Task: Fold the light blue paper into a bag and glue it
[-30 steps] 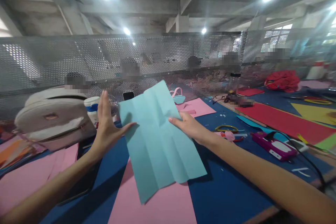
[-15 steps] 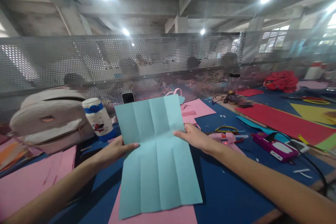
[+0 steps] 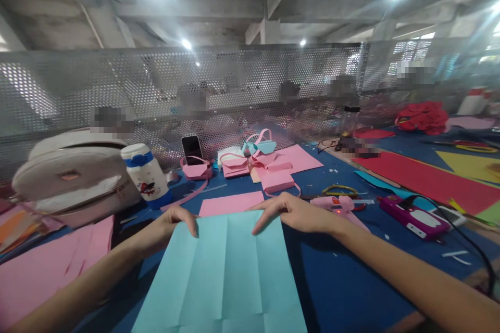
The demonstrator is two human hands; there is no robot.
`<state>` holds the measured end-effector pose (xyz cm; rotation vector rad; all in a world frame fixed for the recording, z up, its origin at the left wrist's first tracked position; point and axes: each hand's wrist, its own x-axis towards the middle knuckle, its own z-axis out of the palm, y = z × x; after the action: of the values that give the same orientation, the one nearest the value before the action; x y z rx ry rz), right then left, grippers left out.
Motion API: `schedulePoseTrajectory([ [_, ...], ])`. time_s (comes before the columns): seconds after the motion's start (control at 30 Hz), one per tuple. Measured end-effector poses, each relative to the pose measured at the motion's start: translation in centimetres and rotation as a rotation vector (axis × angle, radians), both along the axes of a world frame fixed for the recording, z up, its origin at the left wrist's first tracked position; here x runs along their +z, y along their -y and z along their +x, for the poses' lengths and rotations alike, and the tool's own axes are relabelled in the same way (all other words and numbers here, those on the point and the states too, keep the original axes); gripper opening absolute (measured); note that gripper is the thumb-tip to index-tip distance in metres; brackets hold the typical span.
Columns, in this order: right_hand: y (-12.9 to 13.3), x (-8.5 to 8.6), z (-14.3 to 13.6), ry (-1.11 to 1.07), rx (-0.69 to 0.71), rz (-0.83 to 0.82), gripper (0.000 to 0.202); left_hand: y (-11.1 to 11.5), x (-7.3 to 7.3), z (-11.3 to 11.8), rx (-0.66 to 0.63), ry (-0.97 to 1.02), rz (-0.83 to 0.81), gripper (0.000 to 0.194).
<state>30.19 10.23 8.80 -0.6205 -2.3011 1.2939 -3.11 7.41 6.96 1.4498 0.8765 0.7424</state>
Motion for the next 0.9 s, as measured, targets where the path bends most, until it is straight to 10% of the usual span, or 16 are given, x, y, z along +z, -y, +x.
schedulePoseTrajectory([
  [0.23, 0.7, 1.6, -1.9, -0.045, -0.054, 0.059, 0.04, -0.5, 2.5, 1.2, -0.282, -0.113, 0.122, 0.03],
  [0.5, 1.3, 0.1, -5.9, 0.075, 0.105, -0.493, 0.055, -0.9, 6.2, 4.3, -0.354, -0.155, 0.275, 0.029],
  [0.7, 2.1, -1.3, -5.0, -0.174, -0.108, -0.696, 0.046, -0.9, 4.8, 2.4, 0.009, -0.02, 0.252, 0.042],
  [0.9, 2.1, -2.5, -4.9, -0.545, -0.492, -0.807, 0.029, 3.0, 0.9, 3.5, 0.126, 0.13, -0.218, 0.061],
])
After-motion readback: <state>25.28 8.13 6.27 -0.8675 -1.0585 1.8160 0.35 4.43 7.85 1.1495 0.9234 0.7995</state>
